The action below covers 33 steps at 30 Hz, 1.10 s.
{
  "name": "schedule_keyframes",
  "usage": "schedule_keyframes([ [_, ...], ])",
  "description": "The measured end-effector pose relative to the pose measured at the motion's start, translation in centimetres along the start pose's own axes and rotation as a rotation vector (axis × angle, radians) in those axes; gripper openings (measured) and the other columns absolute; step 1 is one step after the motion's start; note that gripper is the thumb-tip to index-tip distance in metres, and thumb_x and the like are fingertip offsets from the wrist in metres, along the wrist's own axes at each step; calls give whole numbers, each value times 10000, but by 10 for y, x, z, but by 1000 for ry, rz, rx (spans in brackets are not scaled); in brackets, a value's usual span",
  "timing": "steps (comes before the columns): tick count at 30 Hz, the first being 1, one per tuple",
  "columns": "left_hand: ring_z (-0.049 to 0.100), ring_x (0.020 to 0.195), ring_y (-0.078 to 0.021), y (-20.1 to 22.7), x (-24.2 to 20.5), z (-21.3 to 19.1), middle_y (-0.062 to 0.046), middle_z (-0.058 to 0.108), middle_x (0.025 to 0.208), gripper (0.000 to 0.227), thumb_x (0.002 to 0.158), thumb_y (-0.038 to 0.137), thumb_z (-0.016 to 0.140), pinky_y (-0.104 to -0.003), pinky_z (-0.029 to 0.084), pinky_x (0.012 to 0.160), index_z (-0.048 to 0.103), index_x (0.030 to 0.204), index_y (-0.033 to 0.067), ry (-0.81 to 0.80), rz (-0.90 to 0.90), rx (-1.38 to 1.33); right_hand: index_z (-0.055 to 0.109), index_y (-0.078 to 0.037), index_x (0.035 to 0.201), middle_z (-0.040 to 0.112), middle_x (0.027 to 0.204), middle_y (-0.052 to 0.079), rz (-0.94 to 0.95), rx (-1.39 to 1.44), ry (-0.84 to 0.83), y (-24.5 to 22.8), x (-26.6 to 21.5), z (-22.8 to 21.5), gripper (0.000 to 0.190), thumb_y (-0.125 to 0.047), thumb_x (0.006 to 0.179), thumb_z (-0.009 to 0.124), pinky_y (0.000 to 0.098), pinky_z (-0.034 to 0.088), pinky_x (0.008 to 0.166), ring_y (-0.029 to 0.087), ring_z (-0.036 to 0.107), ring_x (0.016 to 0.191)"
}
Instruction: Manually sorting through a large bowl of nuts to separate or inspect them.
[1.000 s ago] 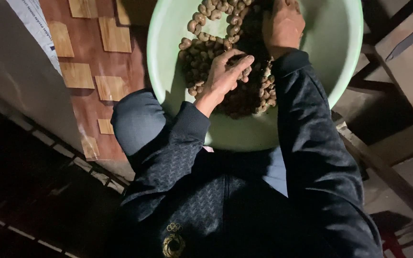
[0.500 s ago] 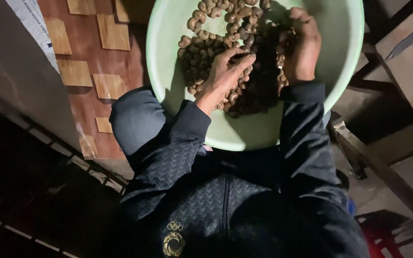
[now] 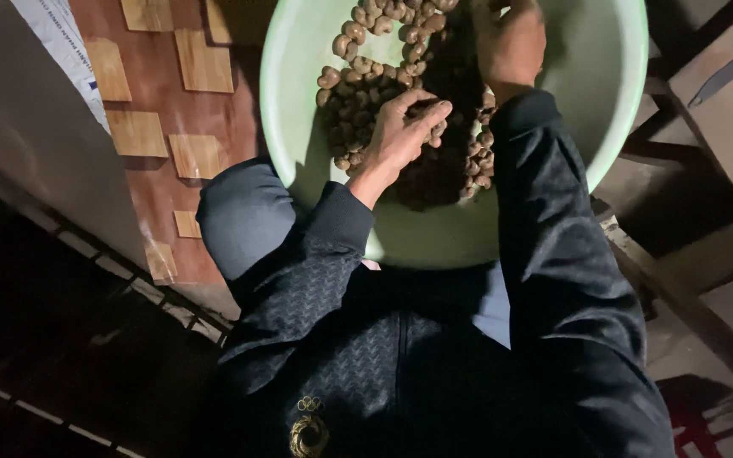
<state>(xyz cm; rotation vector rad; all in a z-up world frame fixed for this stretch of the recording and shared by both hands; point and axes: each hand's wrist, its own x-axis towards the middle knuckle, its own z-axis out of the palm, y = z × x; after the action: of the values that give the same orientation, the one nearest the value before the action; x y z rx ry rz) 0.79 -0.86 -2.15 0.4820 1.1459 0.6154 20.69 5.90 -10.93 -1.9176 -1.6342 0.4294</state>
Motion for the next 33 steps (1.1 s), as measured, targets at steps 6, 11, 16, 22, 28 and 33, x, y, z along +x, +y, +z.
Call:
schedule_keyframes([
  [6,598,662,-104,-9,5,-2,-37,669,769,185,919,154,717,-255,504,578,686,1022,4,-18,94,67,717,-77,784,721,633,103,101,-198,-40,16,-1,20,393,-436,907,820,465,542,502,376,664,506],
  [11,560,614,-122,-14,9,-3,-73,647,765,196,920,126,723,-278,496,550,646,1041,-8,-63,77,-87,697,-79,1082,709,910,80,398,537,-120,-13,-6,-22,240,-289,964,695,337,497,652,206,641,731],
  [16,619,642,-89,-11,7,-1,-70,708,836,271,910,160,742,-226,545,534,676,1124,7,-8,1,21,578,-143,946,634,997,44,683,1546,-364,-16,-30,-48,169,-311,935,588,273,392,591,151,582,797],
  [22,644,647,-95,-4,1,-2,-78,757,892,330,874,296,746,-216,546,515,720,1092,50,67,90,264,746,-69,1117,742,1007,82,759,1733,-231,-12,-42,-61,412,-414,968,575,299,508,602,182,687,824],
  [28,670,756,-120,-11,7,-3,-60,757,927,395,854,339,743,-257,581,694,737,1107,35,87,159,362,547,-168,777,521,619,-21,886,917,-93,-26,-59,-82,377,-468,996,611,272,363,438,96,434,446],
  [33,587,523,-99,-7,5,0,-50,697,803,307,886,242,755,-228,518,470,708,1084,13,49,33,145,651,-55,1286,644,961,3,586,621,-216,-15,-101,-69,241,-109,1073,551,206,415,593,50,499,680],
])
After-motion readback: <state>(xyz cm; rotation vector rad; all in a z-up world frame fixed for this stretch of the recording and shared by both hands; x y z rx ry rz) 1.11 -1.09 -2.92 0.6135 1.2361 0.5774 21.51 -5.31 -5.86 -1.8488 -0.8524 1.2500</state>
